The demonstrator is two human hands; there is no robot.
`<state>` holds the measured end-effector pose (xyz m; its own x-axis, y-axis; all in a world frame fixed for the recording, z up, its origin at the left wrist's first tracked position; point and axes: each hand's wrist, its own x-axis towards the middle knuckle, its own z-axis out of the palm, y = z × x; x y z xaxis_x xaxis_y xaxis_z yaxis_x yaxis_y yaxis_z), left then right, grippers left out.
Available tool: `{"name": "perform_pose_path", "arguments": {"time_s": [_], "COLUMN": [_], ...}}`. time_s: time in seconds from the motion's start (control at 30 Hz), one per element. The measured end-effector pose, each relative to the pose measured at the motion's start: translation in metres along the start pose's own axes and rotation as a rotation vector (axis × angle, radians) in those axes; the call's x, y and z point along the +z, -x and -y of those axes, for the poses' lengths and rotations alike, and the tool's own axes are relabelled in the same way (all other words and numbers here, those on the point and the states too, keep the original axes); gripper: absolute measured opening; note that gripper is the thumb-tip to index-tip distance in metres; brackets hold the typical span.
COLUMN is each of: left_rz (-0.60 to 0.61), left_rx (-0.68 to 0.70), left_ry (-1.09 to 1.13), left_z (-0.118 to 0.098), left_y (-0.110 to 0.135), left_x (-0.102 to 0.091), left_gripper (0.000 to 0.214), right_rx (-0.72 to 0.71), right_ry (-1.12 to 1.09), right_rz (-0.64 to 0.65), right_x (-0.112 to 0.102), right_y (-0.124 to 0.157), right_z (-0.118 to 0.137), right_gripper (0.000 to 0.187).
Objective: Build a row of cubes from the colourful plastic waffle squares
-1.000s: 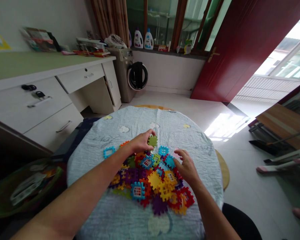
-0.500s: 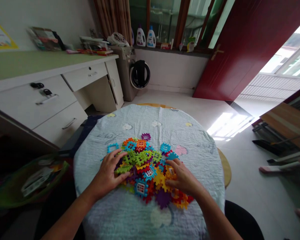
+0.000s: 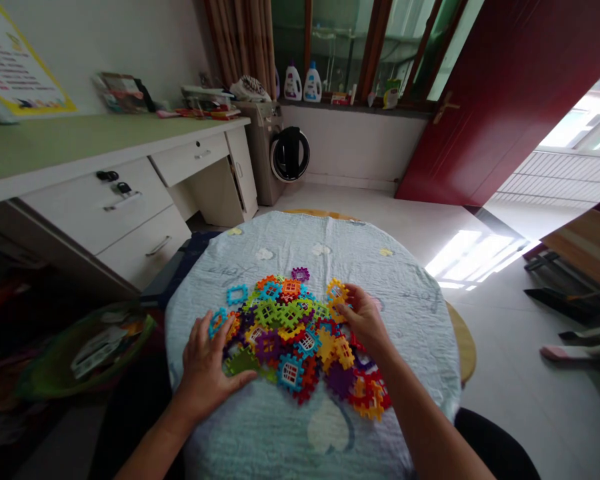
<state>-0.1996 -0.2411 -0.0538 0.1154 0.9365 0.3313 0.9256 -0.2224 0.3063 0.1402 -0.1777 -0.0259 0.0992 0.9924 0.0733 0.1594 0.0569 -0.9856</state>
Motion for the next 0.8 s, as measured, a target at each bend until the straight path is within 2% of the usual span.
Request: {"name": "perform_pose_path", "arguments": {"time_s": [0.13,0.23,0.33,0.4,0.5,0.57,0.63,0.8], "left_rz": [0.117,0.136,0.131,0.120,0.085,0.072,0.073,0.053], "left_rx": [0.036,0.115,0.172,0.189,0.167,0.149,0.142,0.057], "left_ry": [0.063,0.091,0.146,0.199,0.281,0.334,0.375,0.475], "left_z": [0.003,-0.016,-0.040,-0.054,-0.069,-0.076,-0.082,-0.093], "left_y": [-0.005,-0.010,-0.015,-0.016,-0.016,-0.015,-0.015,-0.023], "left_x": [0.012,0.016,0.014,0.011,0.009,0.009,0.011,0.015], "left_gripper": [0.114,0.115,0.113,0.108,0.105,0.108,0.110,0.119], "right_rx": [-0.063,-0.041,-0.074,-0.119,-0.148,-0.160,-0.177,-0.248], "right_ry": [-0.072,0.024,0.234,0.401,0.593,0.681,0.742,0.679], "right_rz": [0.039,0.050,0.167,0.271,0.400,0.437,0.420,0.343], "right_x": [0.005,-0.001,-0.010,-0.012,-0.006,0.001,0.007,0.008], "right_y": [-0.004,0.002,0.019,0.035,0.059,0.068,0.069,0.053], "right_z": [-0.004,0.000,0.011,0.017,0.016,0.012,0.008,0.008], "right_gripper": [0.042,0.040,0.043,0.062,0.113,0.133,0.133,0.098]}}
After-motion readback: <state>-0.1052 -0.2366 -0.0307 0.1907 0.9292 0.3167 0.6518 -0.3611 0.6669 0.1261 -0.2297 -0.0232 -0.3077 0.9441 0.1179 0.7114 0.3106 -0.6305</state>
